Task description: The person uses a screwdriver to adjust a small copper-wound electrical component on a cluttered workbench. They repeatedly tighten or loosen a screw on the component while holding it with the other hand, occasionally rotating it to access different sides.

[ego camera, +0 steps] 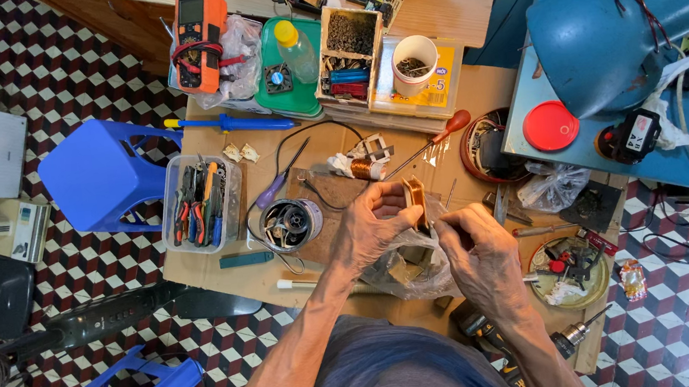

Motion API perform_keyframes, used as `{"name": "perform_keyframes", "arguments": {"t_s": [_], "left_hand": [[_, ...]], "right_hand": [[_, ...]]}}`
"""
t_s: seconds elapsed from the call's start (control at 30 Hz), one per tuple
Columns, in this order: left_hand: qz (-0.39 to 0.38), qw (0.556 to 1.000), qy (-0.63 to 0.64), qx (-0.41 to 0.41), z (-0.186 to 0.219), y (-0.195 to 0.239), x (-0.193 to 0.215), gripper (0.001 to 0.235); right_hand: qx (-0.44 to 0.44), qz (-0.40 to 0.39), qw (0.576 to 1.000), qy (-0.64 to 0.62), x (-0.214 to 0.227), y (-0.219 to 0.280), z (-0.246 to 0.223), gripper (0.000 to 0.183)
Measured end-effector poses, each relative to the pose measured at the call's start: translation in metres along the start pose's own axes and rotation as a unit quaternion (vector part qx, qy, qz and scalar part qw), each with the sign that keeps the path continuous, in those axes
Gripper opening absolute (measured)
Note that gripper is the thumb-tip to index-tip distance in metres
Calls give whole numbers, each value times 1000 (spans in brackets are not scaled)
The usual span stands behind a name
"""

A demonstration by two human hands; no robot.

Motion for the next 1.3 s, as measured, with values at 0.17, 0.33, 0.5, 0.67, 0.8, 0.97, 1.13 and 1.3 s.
{"name": "perform_keyframes", "arguments": {"t_s": [0.17,0.33,0.5,0.67,0.8,0.97,1.13,1.3], "left_hand": [[-22,992,106,66,-8,4,-5,57],[-12,989,123,77,-6,4,-5,57],[1,988,111,109,-9,1,-7,57],[5,985,127,118,-12,2,-9,58],[6,981,149,121,-17,1,-9,59],[6,956,257,144,-26,1,-16,56],[16,905,372,206,-41,-6,-27,45],[7,887,404,223,-51,-10,-31,43]], "right_hand": [[24,4,1000,12,0,-2,-4,11],[34,8,999,13,-3,2,-3,9],[15,5,1000,-1,-9,7,6,9],[-4,10,1000,-17,-11,9,17,8],[-10,8,1000,-28,-11,10,20,8],[-4,10,999,-35,-14,5,20,10],[-34,21,999,-36,-13,-4,28,13],[-45,27,998,-40,-12,-9,37,14]]}}
Point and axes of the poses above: each hand's wrist, its own y-axis away from the middle knuckle, its own x-axis out of the back of the hand, z = x × y, the point moved 7 cm from there along -y, towards the middle knuckle, and after that the axes turned 5 degrees about -y, right-handed, at the moved point
